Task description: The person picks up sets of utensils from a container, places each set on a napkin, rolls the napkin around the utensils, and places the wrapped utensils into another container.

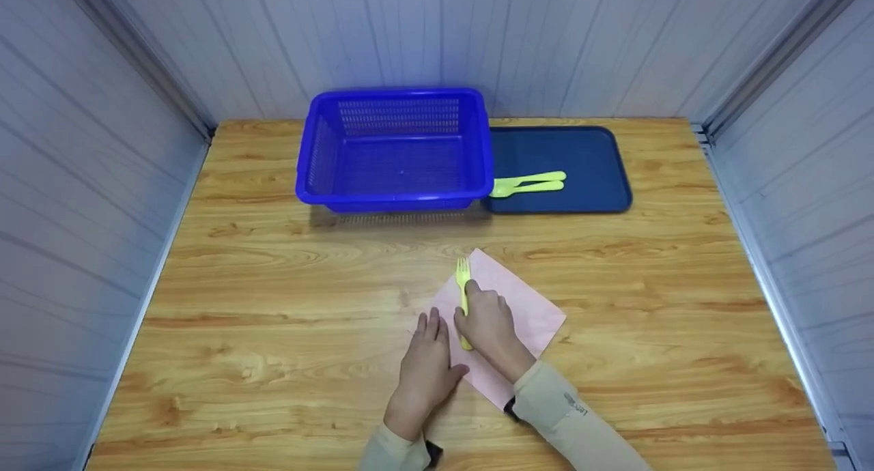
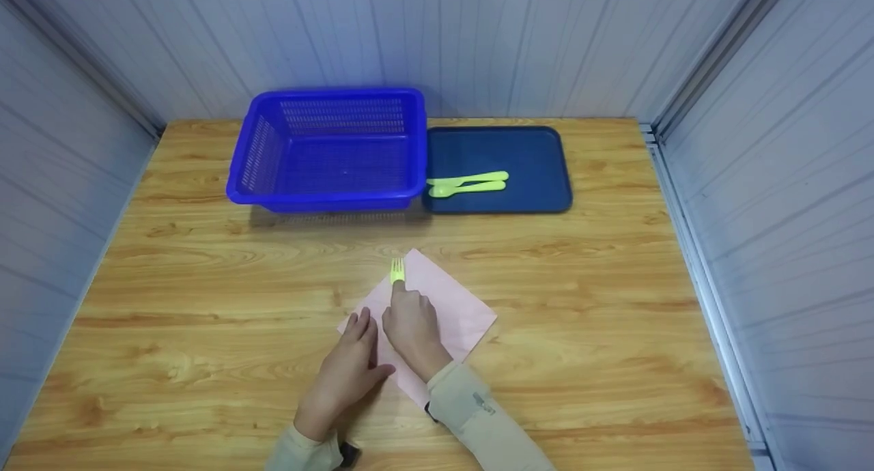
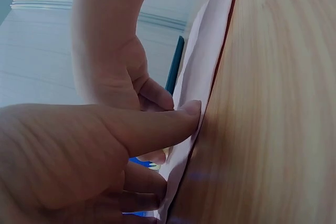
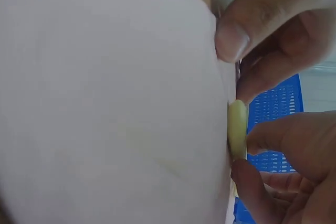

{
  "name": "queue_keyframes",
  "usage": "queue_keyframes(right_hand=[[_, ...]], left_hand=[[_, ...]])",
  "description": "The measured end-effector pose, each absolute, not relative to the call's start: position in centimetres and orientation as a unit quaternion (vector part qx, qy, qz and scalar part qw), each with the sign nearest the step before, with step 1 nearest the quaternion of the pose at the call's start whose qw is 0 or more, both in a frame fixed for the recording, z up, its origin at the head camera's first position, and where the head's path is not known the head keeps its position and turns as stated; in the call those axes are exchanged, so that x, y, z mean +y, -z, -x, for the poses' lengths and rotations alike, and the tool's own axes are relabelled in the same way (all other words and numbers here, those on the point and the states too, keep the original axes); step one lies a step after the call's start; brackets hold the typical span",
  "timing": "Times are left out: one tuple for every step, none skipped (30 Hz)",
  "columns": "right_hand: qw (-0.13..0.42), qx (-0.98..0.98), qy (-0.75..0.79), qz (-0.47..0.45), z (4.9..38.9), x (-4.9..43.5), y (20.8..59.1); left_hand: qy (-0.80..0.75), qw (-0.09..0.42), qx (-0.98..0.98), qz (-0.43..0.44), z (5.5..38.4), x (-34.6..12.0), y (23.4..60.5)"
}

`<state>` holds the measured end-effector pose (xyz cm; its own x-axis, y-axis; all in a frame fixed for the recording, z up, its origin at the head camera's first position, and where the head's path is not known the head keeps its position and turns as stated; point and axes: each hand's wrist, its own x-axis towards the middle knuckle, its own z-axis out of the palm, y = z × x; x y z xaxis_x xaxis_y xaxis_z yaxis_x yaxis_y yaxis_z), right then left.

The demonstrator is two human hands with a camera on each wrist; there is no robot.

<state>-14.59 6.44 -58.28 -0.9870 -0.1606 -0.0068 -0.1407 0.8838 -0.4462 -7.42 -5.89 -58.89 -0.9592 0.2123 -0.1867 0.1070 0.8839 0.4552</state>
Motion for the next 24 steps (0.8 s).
queue_keyframes(right_hand=[[0.02, 0.97, 0.228, 0.079, 14.5, 6.4, 58.3], [0.018, 0.971, 0.227, 0.079, 14.5, 6.5, 58.4], [0.016, 0.971, 0.226, 0.079, 14.4, 6.5, 58.4], [0.016, 0.971, 0.227, 0.079, 14.4, 6.5, 58.4], [0.013, 0.971, 0.224, 0.079, 14.4, 6.5, 58.5], [0.013, 0.971, 0.224, 0.079, 14.4, 6.5, 58.5], [0.013, 0.971, 0.223, 0.079, 14.5, 6.5, 58.5], [0.014, 0.971, 0.224, 0.079, 14.5, 6.5, 58.5], [0.016, 0.97, 0.228, 0.08, 14.6, 6.5, 58.4], [0.018, 0.969, 0.231, 0.079, 14.6, 6.6, 58.4], [0.022, 0.969, 0.235, 0.08, 14.7, 6.6, 58.3], [0.026, 0.967, 0.239, 0.079, 14.8, 6.7, 58.1], [0.031, 0.966, 0.243, 0.078, 14.9, 6.7, 58.0], [0.038, 0.965, 0.248, 0.077, 15.0, 6.8, 57.9], [0.046, 0.963, 0.254, 0.076, 15.1, 7.0, 57.7], [0.05, 0.963, 0.253, 0.075, 15.2, 7.1, 57.6], [0.055, 0.963, 0.254, 0.074, 15.4, 7.4, 57.4], [0.057, 0.962, 0.256, 0.075, 15.7, 7.8, 57.2], [0.059, 0.961, 0.258, 0.076, 16.1, 8.2, 56.9], [0.058, 0.962, 0.257, 0.078, 16.5, 8.8, 56.6], [0.057, 0.962, 0.254, 0.081, 17.1, 9.5, 56.2], [0.056, 0.964, 0.247, 0.083, 17.9, 10.2, 55.9], [0.059, 0.963, 0.248, 0.084, 18.8, 11.1, 55.4], [0.06, 0.964, 0.245, 0.084, 19.8, 11.9, 55.1]], left_hand=[[-0.226, 0.116, 0.964, -0.083, 7.4, -5.9, 58.9], [-0.226, 0.116, 0.964, -0.083, 7.4, -5.9, 58.8], [-0.226, 0.117, 0.964, -0.083, 7.4, -5.8, 58.8], [-0.225, 0.117, 0.964, -0.083, 7.4, -5.8, 58.7], [-0.225, 0.117, 0.964, -0.084, 7.4, -5.8, 58.7], [-0.226, 0.116, 0.963, -0.084, 7.4, -5.8, 58.6], [-0.227, 0.115, 0.963, -0.085, 7.5, -5.8, 58.6], [-0.226, 0.114, 0.964, -0.086, 7.5, -5.9, 58.6], [-0.227, 0.113, 0.963, -0.087, 7.5, -5.9, 58.5], [-0.227, 0.11, 0.963, -0.089, 7.5, -5.9, 58.5], [-0.228, 0.107, 0.964, -0.091, 7.5, -6.0, 58.4], [-0.228, 0.104, 0.964, -0.092, 7.6, -6.0, 58.4], [-0.227, 0.102, 0.964, -0.094, 7.6, -6.0, 58.3], [-0.226, 0.1, 0.964, -0.096, 7.6, -6.1, 58.3], [-0.225, 0.098, 0.964, -0.098, 7.6, -6.1, 58.3], [-0.224, 0.097, 0.965, -0.098, 7.6, -6.1, 58.3], [-0.224, 0.097, 0.965, -0.099, 7.6, -6.1, 58.4], [-0.223, 0.096, 0.965, -0.1, 7.5, -6.2, 58.4], [-0.225, 0.094, 0.964, -0.101, 7.4, -6.2, 58.5], [-0.228, 0.092, 0.964, -0.103, 7.3, -6.2, 58.5], [-0.232, 0.091, 0.963, -0.104, 7.2, -6.2, 58.6], [-0.237, 0.089, 0.962, -0.104, 7.1, -6.2, 58.6], [-0.242, 0.089, 0.961, -0.105, 7.0, -6.2, 58.7], [-0.245, 0.09, 0.96, -0.105, 6.9, -6.2, 58.7]])
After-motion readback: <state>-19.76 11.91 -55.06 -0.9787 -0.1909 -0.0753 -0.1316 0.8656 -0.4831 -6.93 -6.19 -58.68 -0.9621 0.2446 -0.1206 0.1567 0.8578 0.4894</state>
